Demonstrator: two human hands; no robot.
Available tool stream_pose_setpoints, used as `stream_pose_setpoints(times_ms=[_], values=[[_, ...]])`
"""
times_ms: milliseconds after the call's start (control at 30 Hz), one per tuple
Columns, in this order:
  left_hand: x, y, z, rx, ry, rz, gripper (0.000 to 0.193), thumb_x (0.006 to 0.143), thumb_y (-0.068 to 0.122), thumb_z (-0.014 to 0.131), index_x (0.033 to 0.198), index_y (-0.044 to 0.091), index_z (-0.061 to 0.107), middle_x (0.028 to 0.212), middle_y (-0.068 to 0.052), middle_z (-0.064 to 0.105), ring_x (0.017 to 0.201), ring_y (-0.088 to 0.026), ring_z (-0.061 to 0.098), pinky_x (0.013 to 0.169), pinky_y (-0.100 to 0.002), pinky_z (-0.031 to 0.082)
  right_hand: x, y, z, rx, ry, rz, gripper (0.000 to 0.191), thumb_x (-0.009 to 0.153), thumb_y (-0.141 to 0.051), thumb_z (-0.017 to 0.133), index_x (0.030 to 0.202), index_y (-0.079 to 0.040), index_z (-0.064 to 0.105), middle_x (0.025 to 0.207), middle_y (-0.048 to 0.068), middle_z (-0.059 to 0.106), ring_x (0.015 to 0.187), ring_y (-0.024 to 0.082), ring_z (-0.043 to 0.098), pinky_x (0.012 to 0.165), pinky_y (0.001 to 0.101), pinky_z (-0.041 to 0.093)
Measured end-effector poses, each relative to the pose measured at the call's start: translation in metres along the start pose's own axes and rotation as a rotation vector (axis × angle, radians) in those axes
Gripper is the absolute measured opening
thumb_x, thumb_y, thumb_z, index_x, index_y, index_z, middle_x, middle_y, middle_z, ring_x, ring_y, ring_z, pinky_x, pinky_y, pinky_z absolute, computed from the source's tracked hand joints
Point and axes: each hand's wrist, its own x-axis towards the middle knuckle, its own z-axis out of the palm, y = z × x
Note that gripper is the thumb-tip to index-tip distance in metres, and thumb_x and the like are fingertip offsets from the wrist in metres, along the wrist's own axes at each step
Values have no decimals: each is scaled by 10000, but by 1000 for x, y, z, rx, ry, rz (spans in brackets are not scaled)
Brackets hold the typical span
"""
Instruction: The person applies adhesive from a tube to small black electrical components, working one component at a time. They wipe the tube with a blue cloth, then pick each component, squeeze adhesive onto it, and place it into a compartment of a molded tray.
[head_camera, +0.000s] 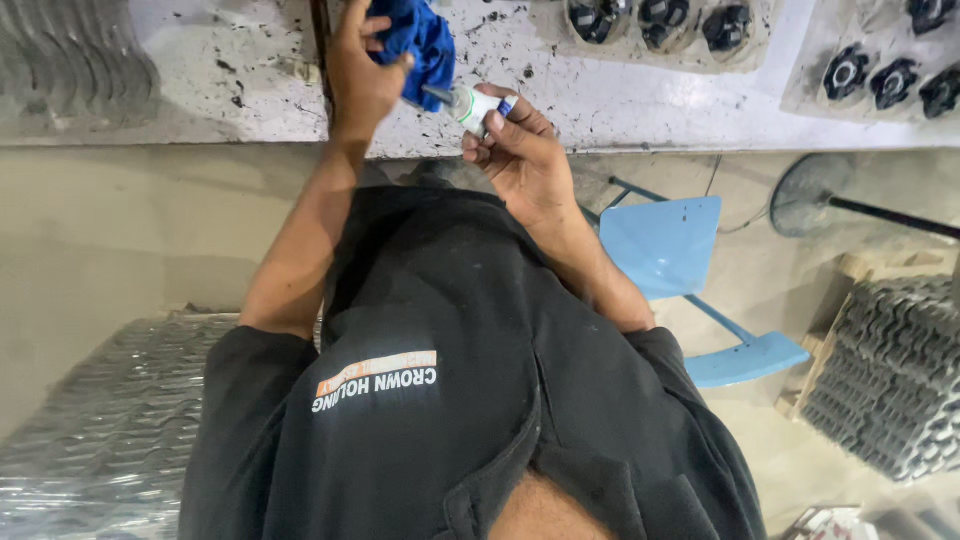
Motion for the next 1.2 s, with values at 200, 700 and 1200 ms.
stream_pose_setpoints(times_ms=[200, 700, 1200], values=[[-41, 36, -54, 330, 142, 172, 779, 865, 84, 862, 1531, 144, 463, 1456, -208, 546, 1318, -421, 488, 1119, -512, 393, 16, 29, 26, -33, -102, 105, 403, 992, -115, 728, 1363, -36, 593, 1158, 109, 703, 989, 236, 690, 884, 370, 601], [-256, -119, -355, 122, 475, -346, 522, 816, 51, 804, 1312, 90, 647, 1046, -85, 756, 964, -246, 651, 897, -385, 505, 56, 299, 205, -217, -468, 544, 461, 941, -81, 793, 1356, -45, 596, 1238, 161, 685, 1084, 280, 703, 917, 376, 596], [-360, -246, -634, -53, 837, -667, 310, 915, 89, 707, 1225, 80, 703, 994, -87, 781, 875, -158, 739, 718, -312, 543, 126, 581, 376, -225, -598, 747, 414, 938, -95, 802, 1300, -48, 607, 1222, 179, 698, 1062, 277, 717, 917, 370, 616]])
